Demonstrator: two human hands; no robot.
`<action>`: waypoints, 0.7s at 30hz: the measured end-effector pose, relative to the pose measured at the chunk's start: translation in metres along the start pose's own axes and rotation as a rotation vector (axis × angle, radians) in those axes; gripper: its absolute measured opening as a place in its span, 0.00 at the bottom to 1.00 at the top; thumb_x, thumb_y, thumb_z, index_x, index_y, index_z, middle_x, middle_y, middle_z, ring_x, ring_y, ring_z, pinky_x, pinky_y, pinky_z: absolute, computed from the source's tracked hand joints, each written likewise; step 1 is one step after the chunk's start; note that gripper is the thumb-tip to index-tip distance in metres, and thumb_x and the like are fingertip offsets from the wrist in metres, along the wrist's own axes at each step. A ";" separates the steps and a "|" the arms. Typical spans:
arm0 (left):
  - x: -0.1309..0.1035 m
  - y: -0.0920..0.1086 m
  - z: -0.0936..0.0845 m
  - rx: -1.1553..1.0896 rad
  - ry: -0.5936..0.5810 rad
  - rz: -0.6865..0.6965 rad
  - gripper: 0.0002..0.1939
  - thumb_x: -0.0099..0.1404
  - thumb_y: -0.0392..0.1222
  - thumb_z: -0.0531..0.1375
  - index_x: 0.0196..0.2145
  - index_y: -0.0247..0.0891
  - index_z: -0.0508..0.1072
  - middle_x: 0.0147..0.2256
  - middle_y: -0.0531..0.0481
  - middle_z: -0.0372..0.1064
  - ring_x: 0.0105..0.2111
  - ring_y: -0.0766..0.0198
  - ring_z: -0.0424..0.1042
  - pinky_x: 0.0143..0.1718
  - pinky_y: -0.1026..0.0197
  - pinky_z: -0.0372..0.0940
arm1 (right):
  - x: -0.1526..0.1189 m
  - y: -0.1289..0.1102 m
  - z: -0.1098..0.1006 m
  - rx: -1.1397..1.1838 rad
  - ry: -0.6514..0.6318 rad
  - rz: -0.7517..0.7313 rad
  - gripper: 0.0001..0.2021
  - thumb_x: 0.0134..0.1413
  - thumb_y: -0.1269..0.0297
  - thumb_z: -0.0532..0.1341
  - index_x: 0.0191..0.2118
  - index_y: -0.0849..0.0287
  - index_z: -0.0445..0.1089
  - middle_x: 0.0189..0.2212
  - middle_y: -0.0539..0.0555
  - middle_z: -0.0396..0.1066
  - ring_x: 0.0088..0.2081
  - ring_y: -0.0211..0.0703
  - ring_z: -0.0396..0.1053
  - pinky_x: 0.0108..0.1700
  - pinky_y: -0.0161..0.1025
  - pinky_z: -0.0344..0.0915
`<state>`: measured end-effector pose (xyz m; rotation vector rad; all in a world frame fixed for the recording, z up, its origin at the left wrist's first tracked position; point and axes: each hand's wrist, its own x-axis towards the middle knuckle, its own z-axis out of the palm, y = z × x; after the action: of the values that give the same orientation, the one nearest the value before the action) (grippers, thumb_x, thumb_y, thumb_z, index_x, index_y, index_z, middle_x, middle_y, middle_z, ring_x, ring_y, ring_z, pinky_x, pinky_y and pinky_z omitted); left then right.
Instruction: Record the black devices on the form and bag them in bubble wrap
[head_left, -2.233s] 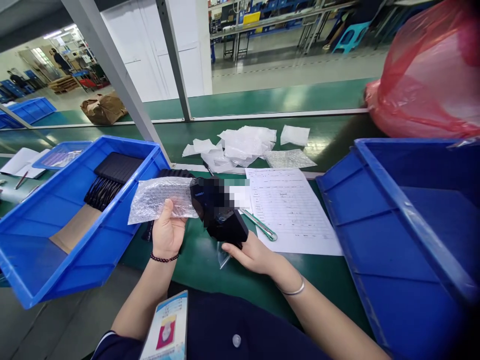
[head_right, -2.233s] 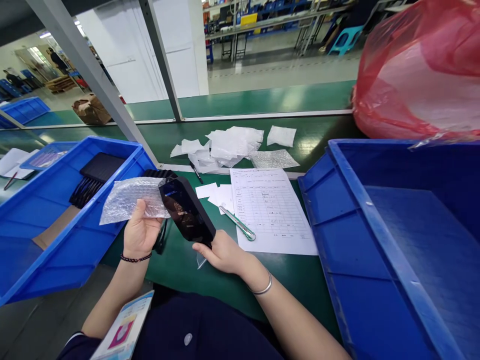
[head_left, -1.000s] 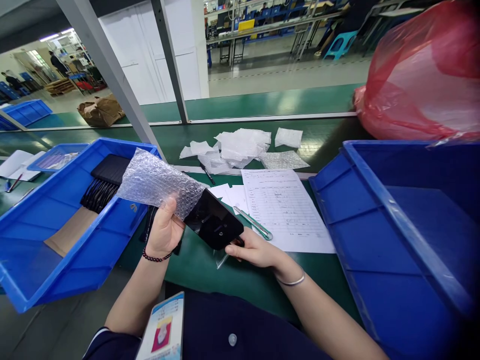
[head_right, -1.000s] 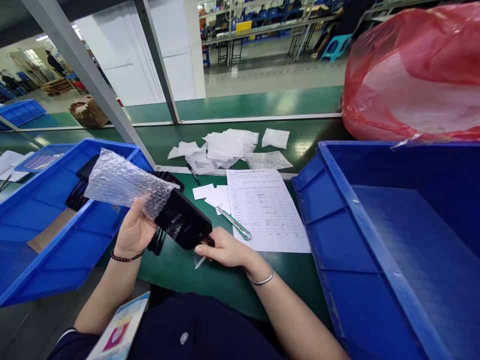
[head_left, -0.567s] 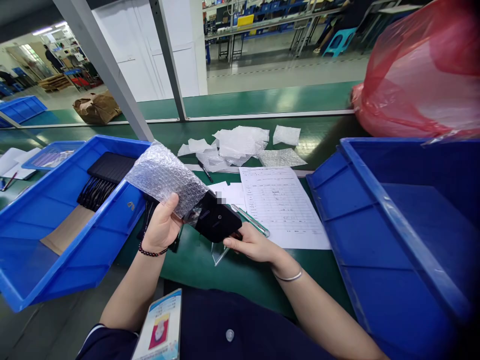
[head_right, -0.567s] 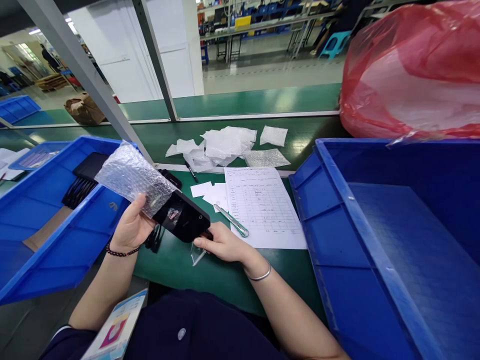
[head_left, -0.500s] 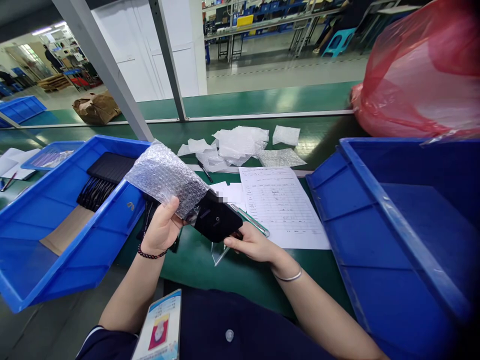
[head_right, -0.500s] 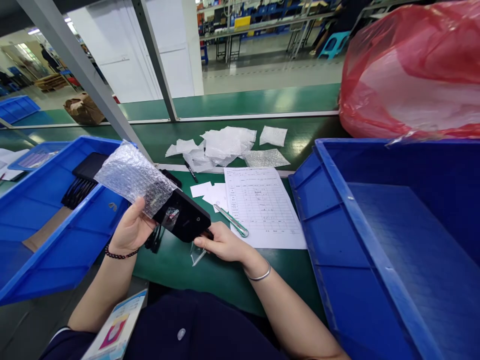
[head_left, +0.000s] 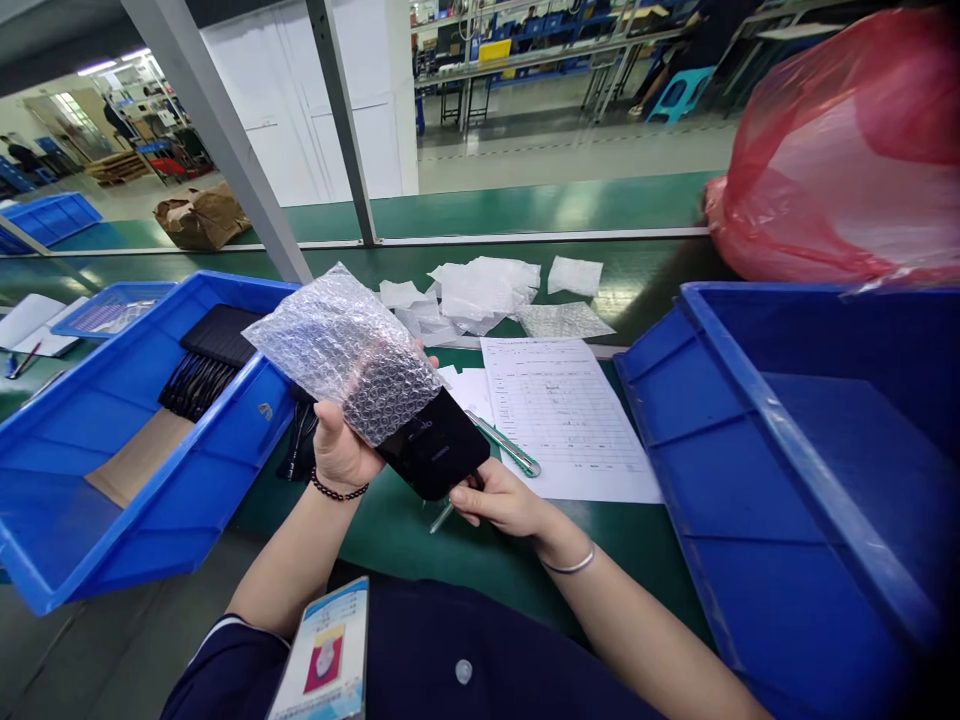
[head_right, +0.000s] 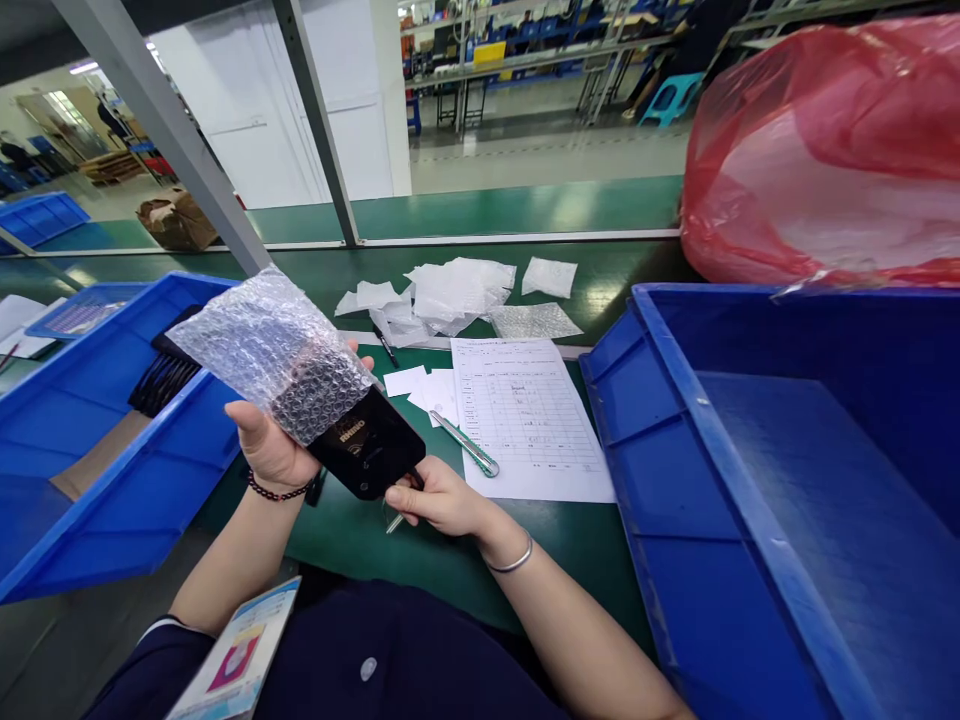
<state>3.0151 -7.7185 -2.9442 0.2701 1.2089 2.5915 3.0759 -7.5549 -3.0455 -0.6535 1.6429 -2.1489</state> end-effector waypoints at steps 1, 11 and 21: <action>-0.002 -0.003 -0.003 -0.011 -0.002 -0.007 0.47 0.36 0.70 0.67 0.50 0.43 0.68 0.50 0.39 0.68 0.60 0.37 0.55 0.56 0.40 0.60 | 0.000 0.000 0.000 0.001 -0.004 0.000 0.17 0.58 0.53 0.58 0.27 0.61 0.58 0.13 0.43 0.55 0.17 0.27 0.52 0.19 0.29 0.48; -0.016 -0.035 -0.010 -0.010 -0.147 -0.102 0.42 0.42 0.66 0.67 0.51 0.42 0.69 0.55 0.40 0.64 0.59 0.38 0.56 0.57 0.39 0.58 | 0.002 0.003 0.000 -0.012 -0.020 0.018 0.20 0.59 0.52 0.57 0.25 0.62 0.59 0.14 0.45 0.57 0.17 0.27 0.52 0.20 0.29 0.47; -0.030 -0.070 -0.020 0.093 -0.105 -0.208 0.44 0.40 0.64 0.69 0.52 0.39 0.67 0.48 0.35 0.70 0.52 0.36 0.66 0.46 0.38 0.68 | 0.007 -0.004 0.008 0.078 0.049 0.053 0.23 0.55 0.47 0.59 0.22 0.62 0.60 0.11 0.45 0.58 0.13 0.27 0.50 0.16 0.29 0.45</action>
<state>3.0490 -7.6993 -3.0120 0.2788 1.2512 2.3192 3.0745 -7.5642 -3.0390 -0.5329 1.5733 -2.1955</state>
